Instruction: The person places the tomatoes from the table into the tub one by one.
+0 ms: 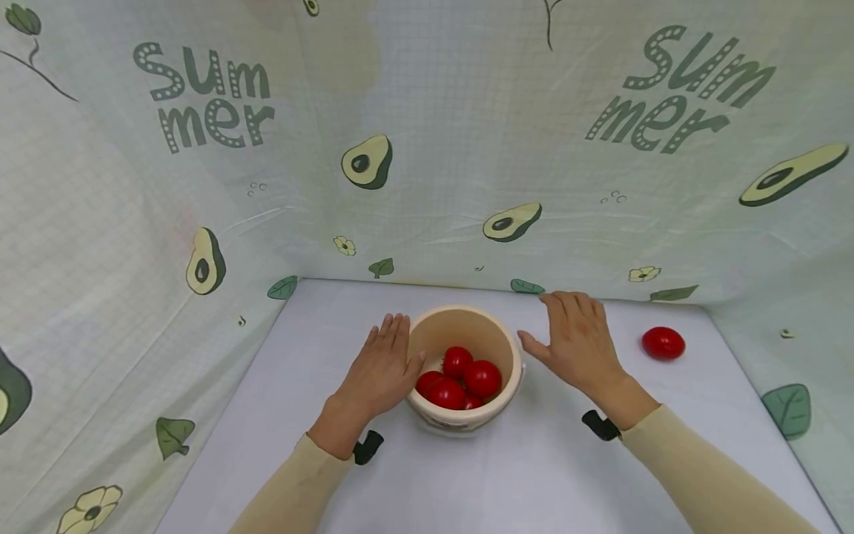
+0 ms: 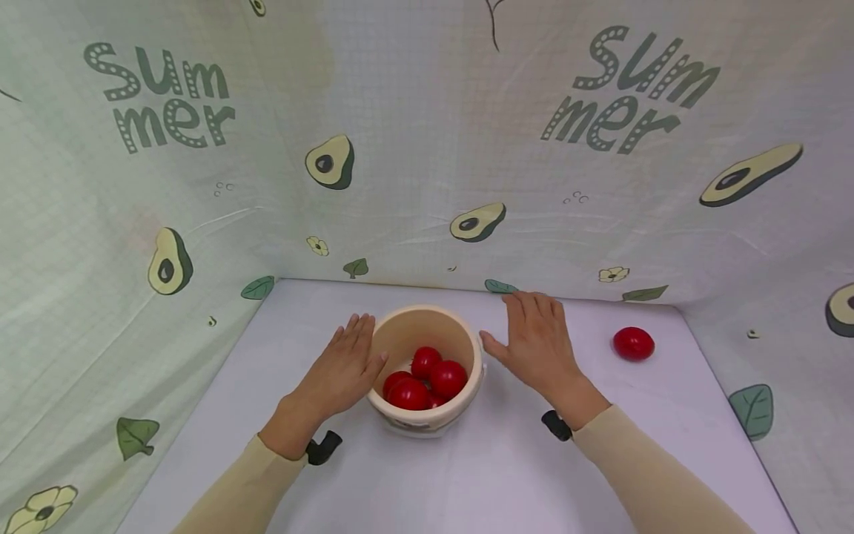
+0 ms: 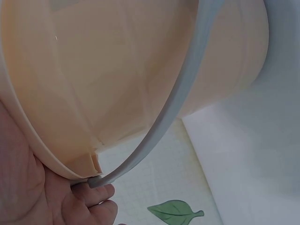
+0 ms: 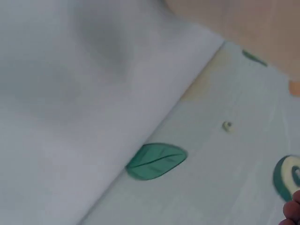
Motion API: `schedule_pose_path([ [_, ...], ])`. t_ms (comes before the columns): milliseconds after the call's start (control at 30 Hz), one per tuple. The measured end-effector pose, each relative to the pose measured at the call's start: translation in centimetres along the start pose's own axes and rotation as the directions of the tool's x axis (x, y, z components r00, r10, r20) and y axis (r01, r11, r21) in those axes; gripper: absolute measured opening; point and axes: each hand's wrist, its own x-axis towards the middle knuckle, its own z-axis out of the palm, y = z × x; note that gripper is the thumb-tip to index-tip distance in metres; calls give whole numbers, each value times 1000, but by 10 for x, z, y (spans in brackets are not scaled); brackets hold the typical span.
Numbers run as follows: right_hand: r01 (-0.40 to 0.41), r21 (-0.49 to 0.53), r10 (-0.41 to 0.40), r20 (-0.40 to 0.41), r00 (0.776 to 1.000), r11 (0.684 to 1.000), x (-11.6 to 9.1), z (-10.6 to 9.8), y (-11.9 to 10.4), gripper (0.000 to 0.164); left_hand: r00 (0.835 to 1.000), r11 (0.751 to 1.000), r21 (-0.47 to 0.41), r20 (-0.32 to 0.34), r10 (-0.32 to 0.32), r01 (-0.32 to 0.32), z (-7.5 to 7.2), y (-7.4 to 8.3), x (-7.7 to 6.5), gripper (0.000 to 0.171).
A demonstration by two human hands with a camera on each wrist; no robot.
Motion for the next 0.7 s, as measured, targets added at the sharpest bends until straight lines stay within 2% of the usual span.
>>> schedule_pose_path([
  [233,-149,-120,149,-7,989,982,-34,7,69,72,1000,1000,-1,-2,-1,1,0,1,0,76],
  [367,-244,-150,256,62,965,958,-59,8,109,67,1000,1000,5,3,-8,8,0,1,0,77],
  [433,-299,-169,321,126,938,939,-70,7,127,67,1000,1000,6,1,-10,10,0,1,0,77],
  [567,-406,-229,457,259,851,885,-88,4,156,70,1000,1000,8,-1,-9,9,0,1,-1,77],
  [700,-459,-303,544,334,770,835,-106,3,173,76,1000,1000,6,2,-8,8,0,2,-1,77],
])
